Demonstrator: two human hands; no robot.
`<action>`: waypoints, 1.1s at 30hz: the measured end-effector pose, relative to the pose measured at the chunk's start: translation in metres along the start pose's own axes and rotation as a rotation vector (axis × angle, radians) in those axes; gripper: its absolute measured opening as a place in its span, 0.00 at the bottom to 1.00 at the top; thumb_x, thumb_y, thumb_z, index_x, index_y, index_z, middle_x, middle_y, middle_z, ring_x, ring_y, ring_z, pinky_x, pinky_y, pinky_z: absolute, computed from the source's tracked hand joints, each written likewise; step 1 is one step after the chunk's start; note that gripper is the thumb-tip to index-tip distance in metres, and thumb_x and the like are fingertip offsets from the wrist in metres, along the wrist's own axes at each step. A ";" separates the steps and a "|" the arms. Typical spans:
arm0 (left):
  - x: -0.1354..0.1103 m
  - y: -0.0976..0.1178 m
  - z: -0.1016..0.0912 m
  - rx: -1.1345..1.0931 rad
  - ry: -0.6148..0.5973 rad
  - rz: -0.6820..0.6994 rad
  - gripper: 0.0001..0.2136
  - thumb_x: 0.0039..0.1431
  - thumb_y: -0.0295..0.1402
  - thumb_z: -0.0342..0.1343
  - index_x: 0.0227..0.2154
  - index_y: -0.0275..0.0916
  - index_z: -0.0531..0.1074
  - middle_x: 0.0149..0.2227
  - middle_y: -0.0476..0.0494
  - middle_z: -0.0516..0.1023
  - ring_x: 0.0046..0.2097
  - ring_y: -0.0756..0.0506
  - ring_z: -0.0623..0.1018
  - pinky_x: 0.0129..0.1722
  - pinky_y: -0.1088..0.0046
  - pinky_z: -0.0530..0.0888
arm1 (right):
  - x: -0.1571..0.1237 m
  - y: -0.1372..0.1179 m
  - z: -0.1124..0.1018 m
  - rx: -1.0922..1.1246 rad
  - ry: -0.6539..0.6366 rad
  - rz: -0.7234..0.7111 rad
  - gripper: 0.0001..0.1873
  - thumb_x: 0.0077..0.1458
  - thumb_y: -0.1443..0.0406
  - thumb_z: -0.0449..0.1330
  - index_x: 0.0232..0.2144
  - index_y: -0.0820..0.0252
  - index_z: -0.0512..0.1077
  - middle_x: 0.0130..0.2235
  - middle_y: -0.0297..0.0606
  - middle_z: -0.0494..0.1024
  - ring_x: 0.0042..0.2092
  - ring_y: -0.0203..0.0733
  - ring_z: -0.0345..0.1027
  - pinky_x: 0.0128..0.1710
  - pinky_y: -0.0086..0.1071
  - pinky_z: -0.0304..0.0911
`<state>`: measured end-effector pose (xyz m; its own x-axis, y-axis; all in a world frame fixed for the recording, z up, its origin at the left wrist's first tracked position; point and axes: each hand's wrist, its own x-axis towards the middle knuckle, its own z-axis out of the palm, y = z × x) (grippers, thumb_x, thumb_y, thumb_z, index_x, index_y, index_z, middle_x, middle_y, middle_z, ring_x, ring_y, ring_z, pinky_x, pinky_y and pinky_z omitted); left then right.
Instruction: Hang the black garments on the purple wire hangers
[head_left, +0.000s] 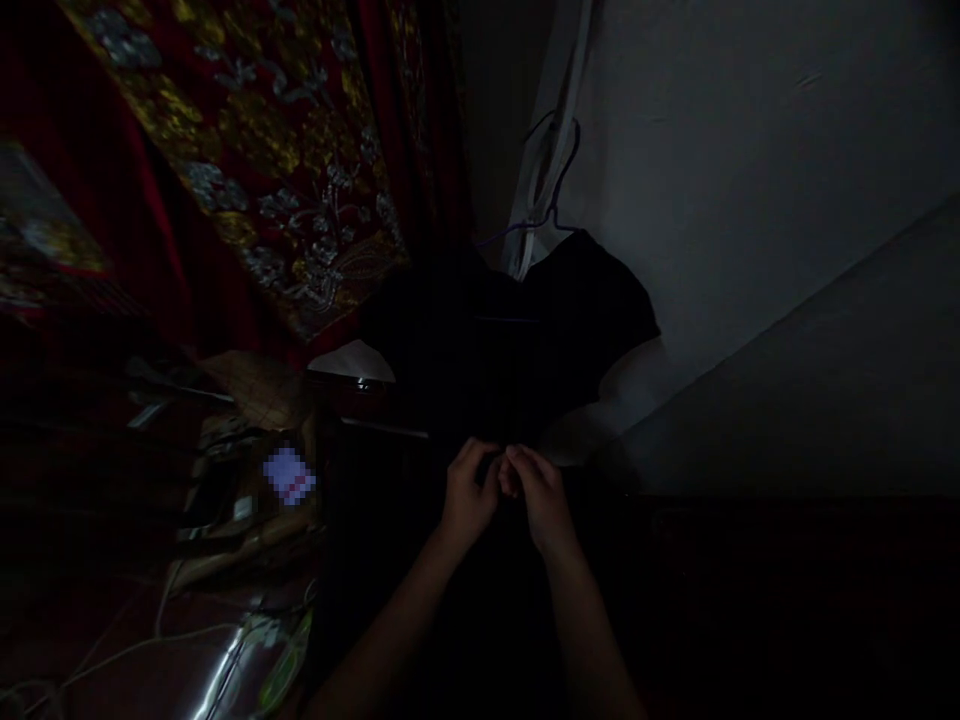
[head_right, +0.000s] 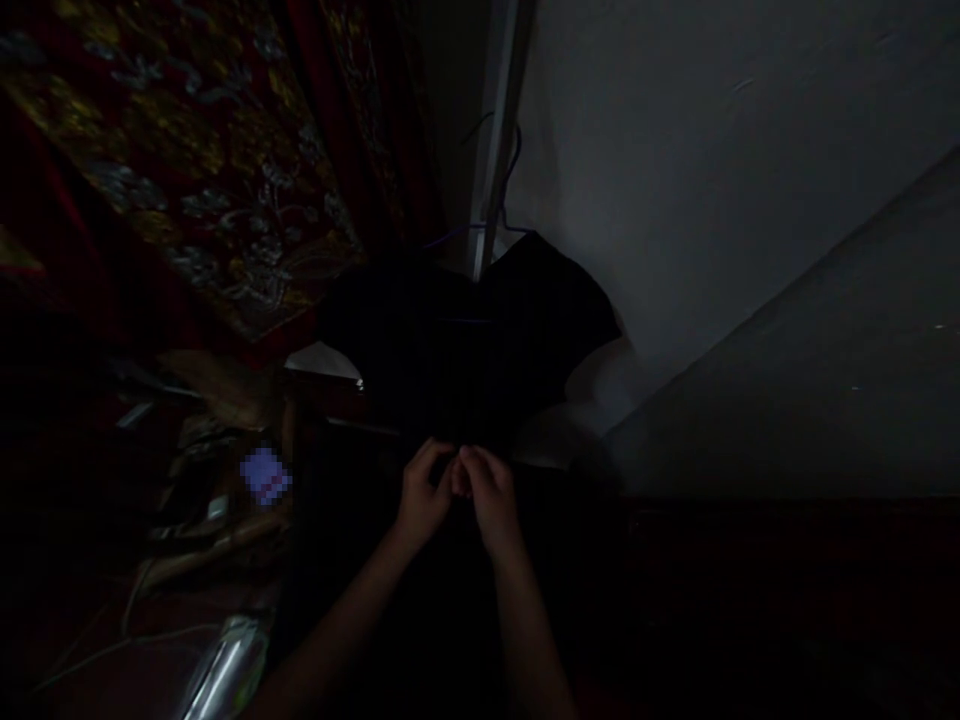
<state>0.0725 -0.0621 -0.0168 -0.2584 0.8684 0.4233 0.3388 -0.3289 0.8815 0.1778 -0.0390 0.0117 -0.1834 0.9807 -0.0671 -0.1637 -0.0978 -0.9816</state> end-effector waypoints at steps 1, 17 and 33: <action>-0.001 0.002 0.000 -0.009 0.001 0.006 0.08 0.59 0.23 0.51 0.37 0.40 0.73 0.35 0.46 0.75 0.38 0.46 0.75 0.39 0.71 0.71 | -0.001 -0.001 0.000 0.000 0.000 -0.006 0.21 0.55 0.50 0.62 0.20 0.58 0.68 0.19 0.30 0.65 0.22 0.34 0.57 0.24 0.29 0.53; 0.013 0.031 -0.012 -0.003 0.029 0.119 0.10 0.57 0.18 0.50 0.34 0.40 0.69 0.34 0.46 0.73 0.39 0.46 0.74 0.41 0.71 0.69 | 0.005 -0.050 0.011 0.012 -0.038 0.006 0.18 0.45 0.51 0.66 0.22 0.61 0.72 0.16 0.30 0.68 0.18 0.30 0.57 0.17 0.25 0.49; -0.015 0.000 -0.010 0.101 -0.138 -0.088 0.06 0.57 0.22 0.52 0.32 0.39 0.71 0.33 0.46 0.76 0.36 0.44 0.77 0.38 0.69 0.71 | 0.084 -0.180 0.034 0.191 0.056 -0.224 0.13 0.50 0.59 0.63 0.22 0.62 0.70 0.15 0.29 0.67 0.16 0.27 0.54 0.15 0.23 0.43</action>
<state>0.0673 -0.0784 -0.0213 -0.1667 0.9372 0.3065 0.4113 -0.2164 0.8854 0.1590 0.0553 0.1889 -0.0697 0.9888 0.1322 -0.3741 0.0969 -0.9223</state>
